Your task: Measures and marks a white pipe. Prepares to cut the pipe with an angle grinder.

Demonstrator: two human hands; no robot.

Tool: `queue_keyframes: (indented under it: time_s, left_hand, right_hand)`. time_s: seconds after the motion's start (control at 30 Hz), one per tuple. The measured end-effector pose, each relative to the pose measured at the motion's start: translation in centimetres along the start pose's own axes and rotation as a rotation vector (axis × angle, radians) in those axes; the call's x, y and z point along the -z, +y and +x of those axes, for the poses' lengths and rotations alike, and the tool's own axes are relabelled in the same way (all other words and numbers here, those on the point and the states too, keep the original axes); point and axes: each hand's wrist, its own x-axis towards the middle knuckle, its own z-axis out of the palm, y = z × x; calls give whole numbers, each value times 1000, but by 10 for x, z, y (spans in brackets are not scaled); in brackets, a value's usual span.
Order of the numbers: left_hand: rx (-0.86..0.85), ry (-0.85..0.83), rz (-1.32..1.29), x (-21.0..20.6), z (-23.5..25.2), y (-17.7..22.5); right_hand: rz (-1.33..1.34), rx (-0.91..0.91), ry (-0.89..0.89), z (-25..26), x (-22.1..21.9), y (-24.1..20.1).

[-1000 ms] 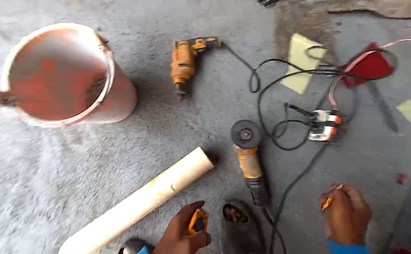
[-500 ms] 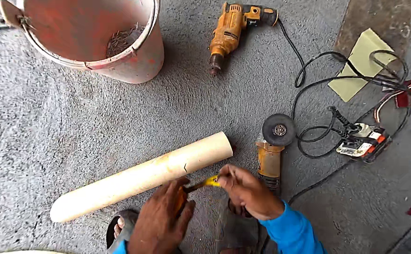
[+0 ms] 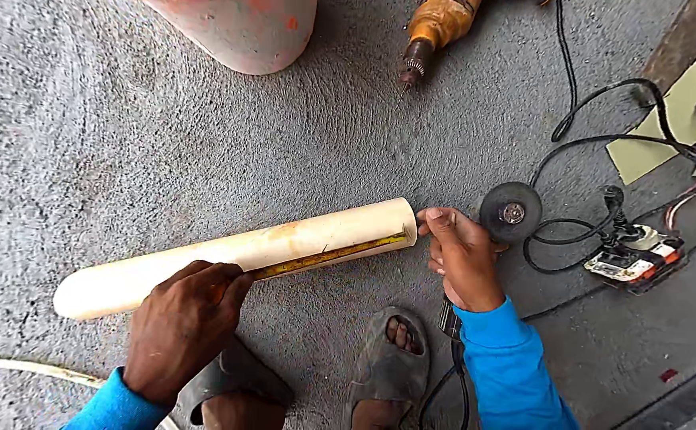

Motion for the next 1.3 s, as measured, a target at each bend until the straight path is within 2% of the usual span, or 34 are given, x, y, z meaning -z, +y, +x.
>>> queue_keyframes:
  time_s: [0.1, 0.2, 0.47, 0.67, 0.77, 0.87, 1.03, 1.2, 1.3]
  left_hand:
    - [-3, 28, 18, -3, 6, 19]
    - [25, 25, 33, -3, 15, 29]
    - [49, 43, 63, -2, 22, 28]
    - [35, 89, 74, -13, 18, 30]
    - [4, 126, 88, -19, 12, 29]
    - [-17, 142, 96, -23, 11, 28]
    - [-8, 139, 104, -24, 14, 27]
    - [-19, 139, 97, -24, 14, 26]
    - [-24, 136, 87, -25, 12, 26]
  right_hand:
    - [-81, 86, 10, 0, 4, -1]
    - [17, 30, 12, 2, 1, -1]
    - [-66, 85, 20, -1, -4, -1]
    - [-80, 52, 14, -2, 2, -1]
    - [-67, 15, -43, -6, 13, -8]
    - [146, -29, -90, -11, 24, -21]
    - [454, 76, -237, -21, 42, -40]
    - [946, 40, -481, -15, 48, -28]
    - [1129, -20, -506, -18, 44, -21]
